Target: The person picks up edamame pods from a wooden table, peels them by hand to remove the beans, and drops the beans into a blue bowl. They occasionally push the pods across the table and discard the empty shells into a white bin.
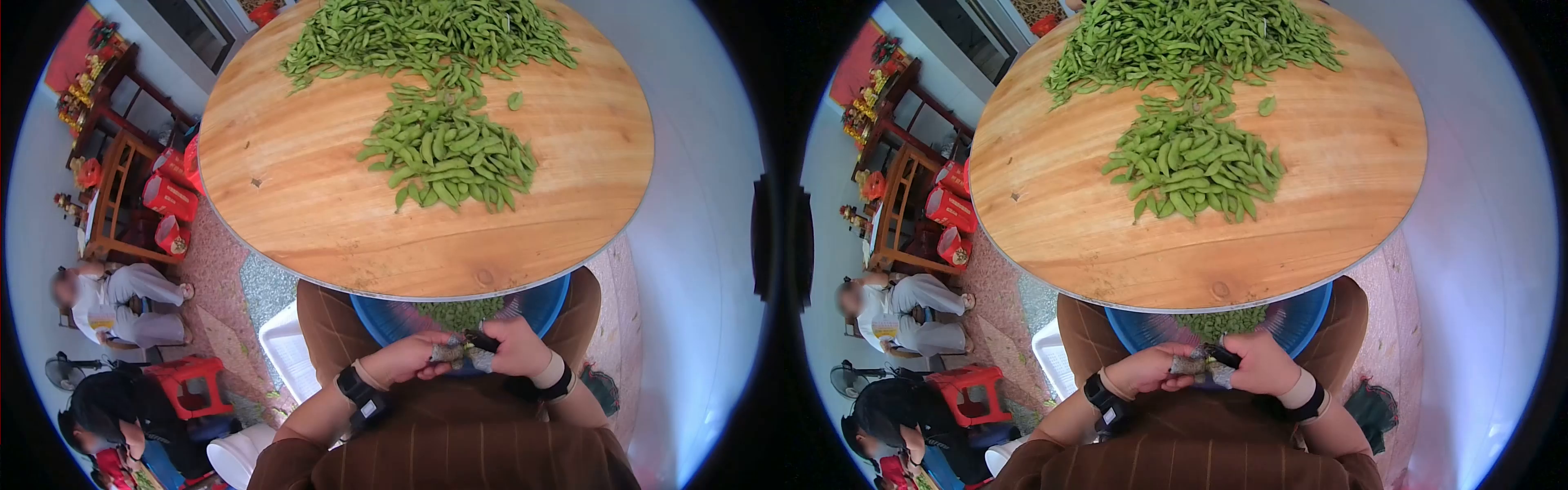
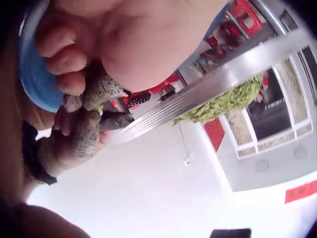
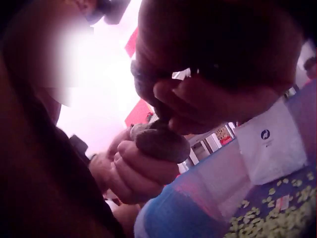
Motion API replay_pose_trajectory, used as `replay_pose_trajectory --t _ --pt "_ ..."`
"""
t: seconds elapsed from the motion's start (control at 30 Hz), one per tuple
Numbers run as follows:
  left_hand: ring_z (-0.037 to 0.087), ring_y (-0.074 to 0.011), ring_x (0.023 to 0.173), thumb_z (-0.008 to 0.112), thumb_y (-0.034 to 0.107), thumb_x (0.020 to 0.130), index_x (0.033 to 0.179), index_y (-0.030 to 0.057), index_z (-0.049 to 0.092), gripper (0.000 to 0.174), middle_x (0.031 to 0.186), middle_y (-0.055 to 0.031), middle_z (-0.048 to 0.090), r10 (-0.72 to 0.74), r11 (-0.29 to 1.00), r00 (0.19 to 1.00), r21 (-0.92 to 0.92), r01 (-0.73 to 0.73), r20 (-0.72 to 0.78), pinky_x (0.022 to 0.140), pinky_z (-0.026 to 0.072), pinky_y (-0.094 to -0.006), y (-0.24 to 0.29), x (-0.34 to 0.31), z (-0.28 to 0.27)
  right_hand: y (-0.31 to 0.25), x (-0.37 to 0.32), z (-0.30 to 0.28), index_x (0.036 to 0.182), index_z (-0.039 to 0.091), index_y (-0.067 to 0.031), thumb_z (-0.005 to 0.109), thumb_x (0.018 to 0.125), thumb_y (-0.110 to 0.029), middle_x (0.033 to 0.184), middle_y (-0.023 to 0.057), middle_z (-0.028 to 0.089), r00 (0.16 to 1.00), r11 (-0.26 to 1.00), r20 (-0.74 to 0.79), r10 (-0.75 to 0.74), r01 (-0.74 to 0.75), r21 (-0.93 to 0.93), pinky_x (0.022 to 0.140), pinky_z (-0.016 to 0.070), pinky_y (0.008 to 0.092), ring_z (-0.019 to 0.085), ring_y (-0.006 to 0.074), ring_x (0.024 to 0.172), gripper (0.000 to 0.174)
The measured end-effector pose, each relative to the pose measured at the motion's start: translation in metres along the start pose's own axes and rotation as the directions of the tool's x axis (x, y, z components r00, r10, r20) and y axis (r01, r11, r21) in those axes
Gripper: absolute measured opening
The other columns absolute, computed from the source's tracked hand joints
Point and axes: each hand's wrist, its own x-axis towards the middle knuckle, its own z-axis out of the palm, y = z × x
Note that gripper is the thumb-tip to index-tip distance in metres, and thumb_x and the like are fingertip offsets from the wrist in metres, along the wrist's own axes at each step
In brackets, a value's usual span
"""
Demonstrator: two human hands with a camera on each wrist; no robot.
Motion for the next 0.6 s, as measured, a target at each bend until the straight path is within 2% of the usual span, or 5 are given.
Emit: replay_pose_trajectory --t 0.07,0.23,0.4,0.5,0.6 --pt "0.040 -0.0048 0.050 0.051 0.019 0.094 0.097 0.0067 0.059 0.015 0.067 0.0017 0.051 0.058 0.997 0.995 0.060 -0.054 -0.076 0.042 0.0285 -0.0192 -0.004 0.002 -0.005 -0.011 0.004 0.002 0.067 0.050 -0.0022 0.073 0.067 -0.015 0.063 0.0146 0.054 0.991 0.970 -0.088 -0.098 0.076 -0.230 0.053 0.0444 0.0375 0.053 0.0369 0.059 0.027" --pt "0.052 -0.0159 0.055 0.056 0.021 0.090 0.092 0.0041 0.060 0.017 0.066 -0.0070 0.055 0.522 0.696 0.801 0.689 -0.201 -0.293 0.050 0.0414 -0.0301 0.016 -0.047 0.004 -0.002 0.006 0.010 0.073 0.051 -0.0014 0.064 0.063 -0.010 0.070 0.0181 0.057 0.959 0.914 -0.264 -0.102 -0.015 -0.405 0.059 0.0473 0.0441 0.058 0.0379 0.067 0.018" --pt "0.063 -0.0338 0.070 0.068 0.021 0.075 0.079 0.0061 0.061 0.017 0.072 -0.0180 0.062 0.723 0.153 0.429 0.730 0.666 -0.542 0.061 0.0502 -0.0440 0.001 -0.129 -0.008 0.017 -0.001 0.012 0.075 0.053 -0.0015 0.063 0.063 -0.008 0.071 0.0191 0.058 0.952 0.908 -0.302 -0.048 -0.085 -0.411 0.062 0.0484 0.0451 0.058 0.0383 0.068 0.017" --pt "0.061 -0.0365 0.075 0.069 0.017 0.074 0.086 0.0056 0.062 0.018 0.078 -0.0172 0.060 0.758 -0.002 0.485 0.742 0.670 -0.436 0.064 0.0500 -0.0436 0.025 -0.149 0.008 0.018 -0.001 0.014 0.076 0.054 -0.0013 0.064 0.064 -0.009 0.072 0.0199 0.058 0.967 0.911 -0.250 -0.044 -0.063 -0.407 0.062 0.0486 0.0451 0.059 0.0388 0.069 0.017" --pt "0.060 -0.0331 0.070 0.068 0.011 0.072 0.088 0.0075 0.065 0.017 0.076 -0.0126 0.058 0.924 -0.028 0.349 0.883 0.468 -0.156 0.062 0.0500 -0.0406 0.079 -0.125 0.040 0.005 0.002 0.014 0.078 0.055 -0.0013 0.064 0.065 -0.010 0.071 0.0205 0.058 0.976 0.913 -0.213 -0.038 -0.053 -0.404 0.063 0.0487 0.0454 0.059 0.0393 0.069 0.017"
